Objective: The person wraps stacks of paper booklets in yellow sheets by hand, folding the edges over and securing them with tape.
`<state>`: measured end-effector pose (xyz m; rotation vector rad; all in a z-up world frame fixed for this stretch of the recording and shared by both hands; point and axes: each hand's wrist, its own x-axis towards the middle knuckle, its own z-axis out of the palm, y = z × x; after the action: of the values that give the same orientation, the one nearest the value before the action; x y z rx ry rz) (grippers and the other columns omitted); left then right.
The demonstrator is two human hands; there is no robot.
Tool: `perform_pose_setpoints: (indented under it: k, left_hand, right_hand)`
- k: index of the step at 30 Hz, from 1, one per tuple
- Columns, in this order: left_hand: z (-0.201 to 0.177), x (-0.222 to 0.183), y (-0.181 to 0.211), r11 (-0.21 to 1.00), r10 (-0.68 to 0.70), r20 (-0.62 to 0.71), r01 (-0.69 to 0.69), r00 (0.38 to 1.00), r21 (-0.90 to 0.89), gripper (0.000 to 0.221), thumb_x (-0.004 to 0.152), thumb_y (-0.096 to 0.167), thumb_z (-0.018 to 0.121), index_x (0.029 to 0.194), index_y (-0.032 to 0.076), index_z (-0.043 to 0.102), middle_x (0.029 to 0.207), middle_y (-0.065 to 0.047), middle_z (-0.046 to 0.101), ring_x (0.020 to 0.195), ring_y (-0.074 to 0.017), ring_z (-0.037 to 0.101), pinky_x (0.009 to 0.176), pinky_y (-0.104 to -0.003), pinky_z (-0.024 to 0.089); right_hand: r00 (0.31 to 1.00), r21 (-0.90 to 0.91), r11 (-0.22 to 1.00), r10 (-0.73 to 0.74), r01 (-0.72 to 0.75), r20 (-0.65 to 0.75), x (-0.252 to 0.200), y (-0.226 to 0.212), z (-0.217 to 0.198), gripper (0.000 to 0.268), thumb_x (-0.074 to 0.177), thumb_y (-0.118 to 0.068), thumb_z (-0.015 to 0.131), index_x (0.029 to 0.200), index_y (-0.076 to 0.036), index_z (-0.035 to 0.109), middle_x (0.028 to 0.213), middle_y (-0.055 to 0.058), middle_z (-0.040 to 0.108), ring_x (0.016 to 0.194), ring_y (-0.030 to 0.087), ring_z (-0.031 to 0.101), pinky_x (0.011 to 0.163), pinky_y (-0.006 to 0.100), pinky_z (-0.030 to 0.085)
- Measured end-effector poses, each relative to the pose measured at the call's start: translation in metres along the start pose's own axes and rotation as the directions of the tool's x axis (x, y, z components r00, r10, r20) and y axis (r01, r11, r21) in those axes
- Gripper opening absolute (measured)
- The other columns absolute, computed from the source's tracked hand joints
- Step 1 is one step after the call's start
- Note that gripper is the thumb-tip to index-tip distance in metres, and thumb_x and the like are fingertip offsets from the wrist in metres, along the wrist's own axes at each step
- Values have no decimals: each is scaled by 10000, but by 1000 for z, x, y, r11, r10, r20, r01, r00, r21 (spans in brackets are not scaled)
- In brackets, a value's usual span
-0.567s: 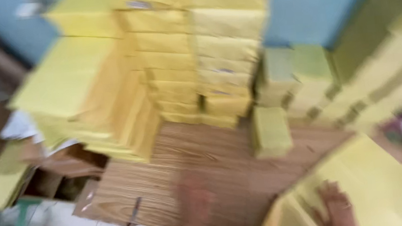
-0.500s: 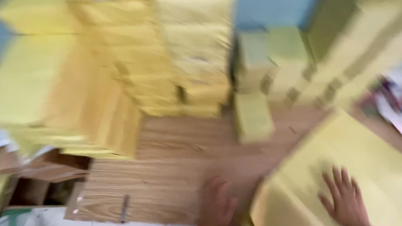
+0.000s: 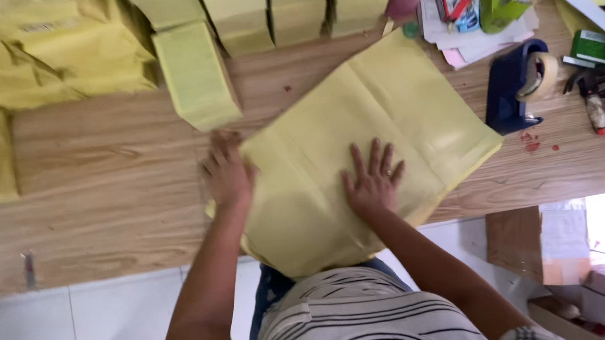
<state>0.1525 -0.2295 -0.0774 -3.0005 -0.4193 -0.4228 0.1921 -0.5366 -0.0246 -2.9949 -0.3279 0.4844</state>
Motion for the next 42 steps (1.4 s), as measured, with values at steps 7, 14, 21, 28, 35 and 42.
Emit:
perform_pose_setpoints:
  k: [7,14,21,28,35,42]
  left_hand:
    - [-102,-49,112,985,32,9,-30,999,-172,503,936,373,603,1393,163,594,1539,-147,476,1465,-425,385,1115,-818,165]
    - [33,-231,32,402,-899,93,892,427,-204,977,698,687,800,1397,148,381,1222,-86,395,1202,-391,461,1020,-580,371]
    - [-101,-160,71,-278,-403,899,913,170,-297,1118,760,676,825,1431,-85,354,1334,-384,513,1183,-533,619,877,-632,565]
    - [-105,-86,-21,164,-476,732,866,488,-472,675,862,458,773,1443,174,578,1176,-161,725,1052,-343,731,757,-493,588]
    - [-127,-9,-119,562,-560,666,816,493,-132,802,954,394,648,1565,11,298,1421,-259,511,1356,-438,507,1057,-577,431]
    - [-98,127,-123,208,-431,527,649,732,-732,723,970,734,535,1393,149,566,1345,-114,672,1296,-326,603,1006,-478,562]
  right_hand:
    - [993,44,993,112,-113,29,28,-2,24,712,1045,-637,258,1672,-363,61,1723,199,-70,1545,480,-157,1162,758,-46]
    - [848,-145,839,-529,524,6,8,87,13,722,1009,-638,315,1659,-365,159,1726,196,94,1573,483,22,1181,715,83]
    - [804,-223,796,-590,563,-75,12,98,26,739,987,-646,311,1659,-390,141,1723,180,134,1574,474,77,1187,704,110]
    - [950,-156,938,-310,309,17,-14,9,37,729,1015,-601,296,1666,-332,107,1733,186,18,1589,428,-45,1208,694,18]
    - [968,371,922,-12,107,-250,24,-44,65,531,875,-354,658,1358,-341,439,1519,30,284,1415,339,305,991,668,389]
    - [879,716,517,-352,469,-321,135,-176,-75,451,1101,-291,567,1471,-95,402,1352,167,452,1298,446,529,1039,570,513]
